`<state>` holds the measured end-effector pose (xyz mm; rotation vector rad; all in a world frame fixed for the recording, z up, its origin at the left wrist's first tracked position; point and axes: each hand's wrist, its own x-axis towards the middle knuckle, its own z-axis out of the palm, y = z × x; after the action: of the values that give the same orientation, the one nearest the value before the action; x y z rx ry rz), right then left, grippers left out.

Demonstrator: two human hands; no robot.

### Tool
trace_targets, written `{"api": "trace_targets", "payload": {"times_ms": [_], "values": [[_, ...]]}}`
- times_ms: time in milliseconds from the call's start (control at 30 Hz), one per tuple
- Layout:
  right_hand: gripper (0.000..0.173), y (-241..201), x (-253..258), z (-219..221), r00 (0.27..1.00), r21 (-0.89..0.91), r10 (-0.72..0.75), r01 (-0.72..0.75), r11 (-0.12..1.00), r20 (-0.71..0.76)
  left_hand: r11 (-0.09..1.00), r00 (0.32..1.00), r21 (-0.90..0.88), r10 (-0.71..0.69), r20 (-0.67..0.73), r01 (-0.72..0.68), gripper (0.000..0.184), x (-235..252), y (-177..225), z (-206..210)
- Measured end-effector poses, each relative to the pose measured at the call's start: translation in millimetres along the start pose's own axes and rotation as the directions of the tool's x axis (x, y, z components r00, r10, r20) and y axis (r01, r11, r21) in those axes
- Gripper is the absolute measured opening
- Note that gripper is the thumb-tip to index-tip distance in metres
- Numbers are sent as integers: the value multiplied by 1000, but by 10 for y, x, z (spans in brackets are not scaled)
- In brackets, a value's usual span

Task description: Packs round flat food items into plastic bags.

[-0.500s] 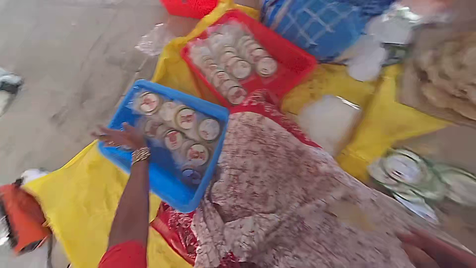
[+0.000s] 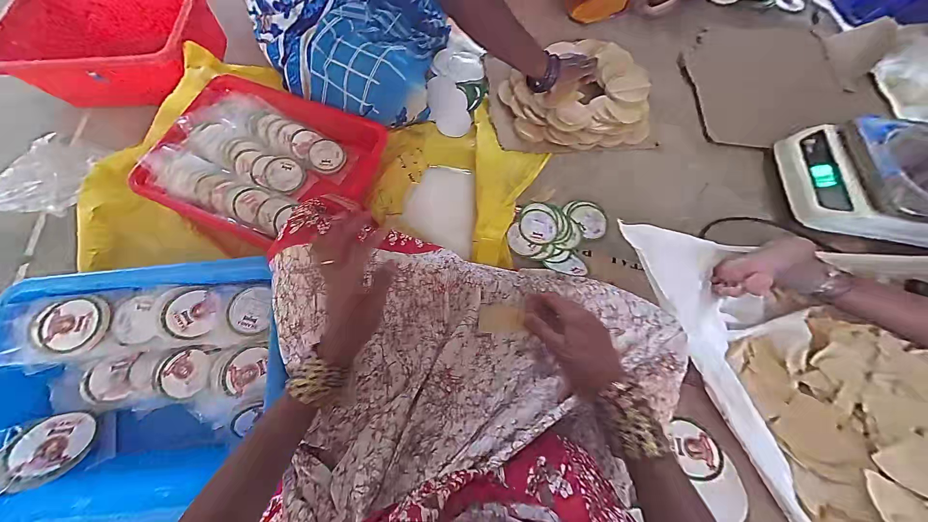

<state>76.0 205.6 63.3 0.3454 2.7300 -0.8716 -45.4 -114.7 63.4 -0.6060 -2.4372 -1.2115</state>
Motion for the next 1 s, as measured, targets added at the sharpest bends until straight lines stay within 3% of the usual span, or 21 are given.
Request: {"api": "trace_targets", "payload": {"times_ms": [67,133,167,233,300,333,367,433,500,533,600,633,700,800,833,933,1000], "values": [[58,-101,103,167,997,-67,-17,23,997,81,997,980,-9,73,186,-73,39,146,126,451],[45,-210,140,288,987,-38,-67,73,997,143,999,900,18,37,435,-49,42,286,167,777],[39,-222,135,311,985,5,-90,90,996,144,999,816,49,-18,578,-13,44,360,179,893],[27,-153,72,298,992,121,-121,115,986,39,982,535,187,-153,830,-9,43,467,202,1058],[21,22,-41,228,977,255,-100,147,956,-189,963,285,256,-225,932,-79,39,440,190,1203],[19,136,-112,175,947,314,-59,163,935,-316,961,211,259,-234,949,-97,40,411,198,1246],[18,246,-196,91,905,372,-5,180,911,-426,960,180,261,-239,954,-106,40,392,222,1278],[19,467,-401,-114,800,472,137,197,859,-584,956,172,277,-258,951,-96,40,400,252,1309],[21,738,-629,-287,693,536,291,162,828,-659,968,227,249,-239,944,-15,38,468,199,1313],[21,888,-740,-341,636,530,356,100,842,-685,973,299,227,-231,926,47,37,515,162,1322],[27,1126,-987,-410,569,423,447,-184,887,-690,968,498,202,-250,830,150,35,613,109,1388],[33,1190,-1086,-421,568,370,475,-299,880,-672,958,584,225,-288,759,180,35,677,90,1448],[48,1232,-1189,-347,594,327,487,-363,872,-640,935,683,295,-346,643,197,41,779,-27,1620],[57,1135,-1130,-91,636,276,383,-266,924,-670,861,607,483,-470,641,157,72,840,-207,1866],[58,1065,-1060,1,647,264,352,-233,936,-676,840,597,524,-493,633,138,70,842,-217,1906],[59,915,-851,260,648,129,259,-242,962,-716,824,587,556,-507,631,115,37,835,-177,1862],[59,901,-770,331,622,71,225,-263,962,-750,809,577,573,-533,619,132,33,824,-174,1816]]}}
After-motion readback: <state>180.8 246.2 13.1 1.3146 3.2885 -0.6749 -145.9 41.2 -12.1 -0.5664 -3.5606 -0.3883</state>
